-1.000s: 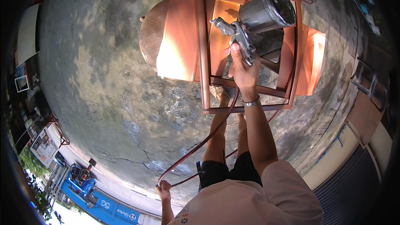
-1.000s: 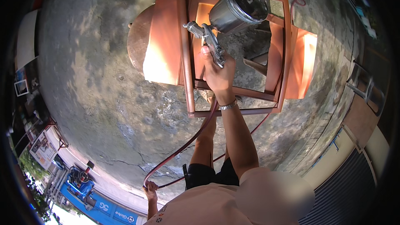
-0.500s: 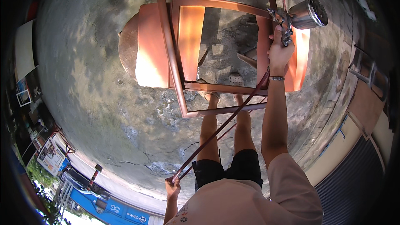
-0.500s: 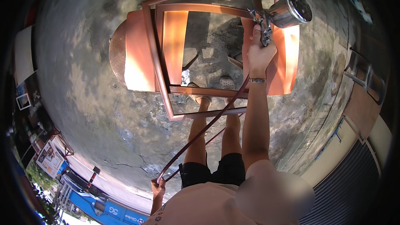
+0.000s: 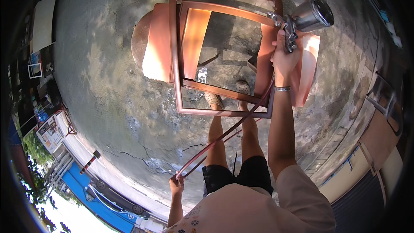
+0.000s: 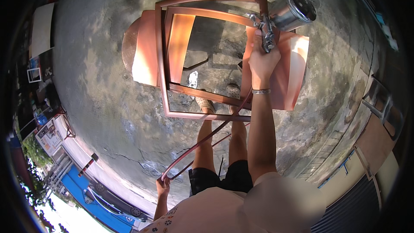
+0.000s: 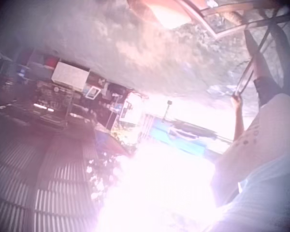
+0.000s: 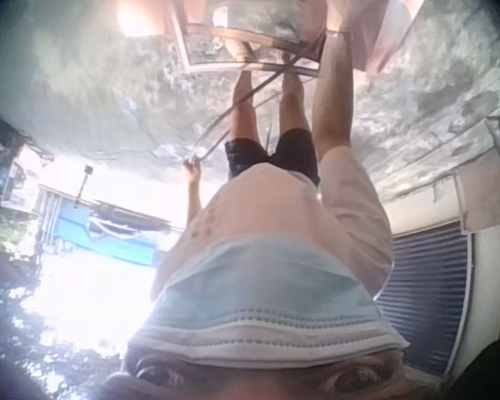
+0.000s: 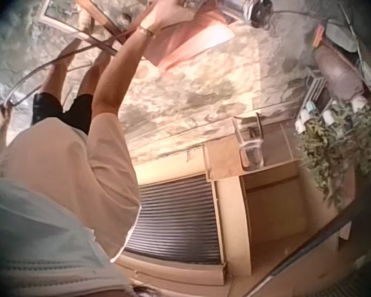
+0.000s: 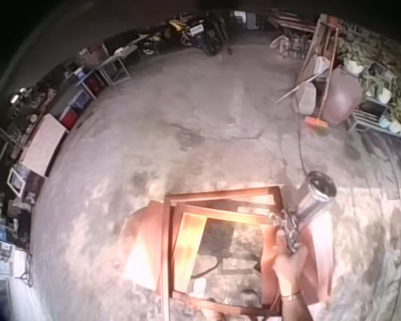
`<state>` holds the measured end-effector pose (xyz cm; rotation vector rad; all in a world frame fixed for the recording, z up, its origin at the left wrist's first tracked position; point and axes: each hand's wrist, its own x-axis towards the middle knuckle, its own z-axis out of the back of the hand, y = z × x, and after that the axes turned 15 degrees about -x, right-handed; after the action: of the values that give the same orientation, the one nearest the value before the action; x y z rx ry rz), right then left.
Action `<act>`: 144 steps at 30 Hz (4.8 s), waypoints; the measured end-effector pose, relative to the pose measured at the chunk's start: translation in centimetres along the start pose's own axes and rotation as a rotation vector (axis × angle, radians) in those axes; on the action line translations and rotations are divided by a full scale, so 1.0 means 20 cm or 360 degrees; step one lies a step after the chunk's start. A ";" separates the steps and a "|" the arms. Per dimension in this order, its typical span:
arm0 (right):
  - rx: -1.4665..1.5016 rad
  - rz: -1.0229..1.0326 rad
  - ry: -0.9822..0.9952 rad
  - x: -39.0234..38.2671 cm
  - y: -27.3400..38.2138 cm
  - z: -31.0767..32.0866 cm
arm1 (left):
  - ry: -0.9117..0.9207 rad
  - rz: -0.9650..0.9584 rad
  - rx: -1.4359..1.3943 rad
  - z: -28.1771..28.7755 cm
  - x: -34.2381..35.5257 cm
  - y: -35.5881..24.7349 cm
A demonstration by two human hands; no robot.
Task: The person uses a spray gun to apply a reddish-brown finish to wooden frames. They move the frames between a stand and a workbench, flip them to coat both sides, and handle them by hand during the process.
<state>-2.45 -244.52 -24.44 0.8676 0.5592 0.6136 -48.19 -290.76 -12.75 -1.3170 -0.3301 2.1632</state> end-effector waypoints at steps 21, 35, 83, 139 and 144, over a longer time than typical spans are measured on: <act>-0.0140 0.0255 0.0462 -1.18 -0.04 1.81 | 0.0133 0.0379 0.0270 -0.73 -0.50 0.98; 0.0016 0.0177 -0.0258 -0.45 -0.11 3.04 | -0.0129 0.0241 0.0465 -1.56 -0.54 0.32; 0.0224 0.0938 0.0511 3.86 1.99 1.74 | -0.0928 0.0608 -0.0124 -2.83 0.81 -3.47; 0.0624 -0.0008 -0.1194 8.33 4.19 0.71 | 0.1523 -0.1719 0.0181 -4.72 3.86 -11.45; -0.0113 0.0136 -0.1602 8.59 4.06 0.70 | 0.2590 -0.1425 -0.0031 -4.87 2.80 -11.34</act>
<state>105.11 -92.50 15.84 1.0085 -0.4086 0.2071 96.21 -84.10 9.81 -1.9232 -0.1600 0.0622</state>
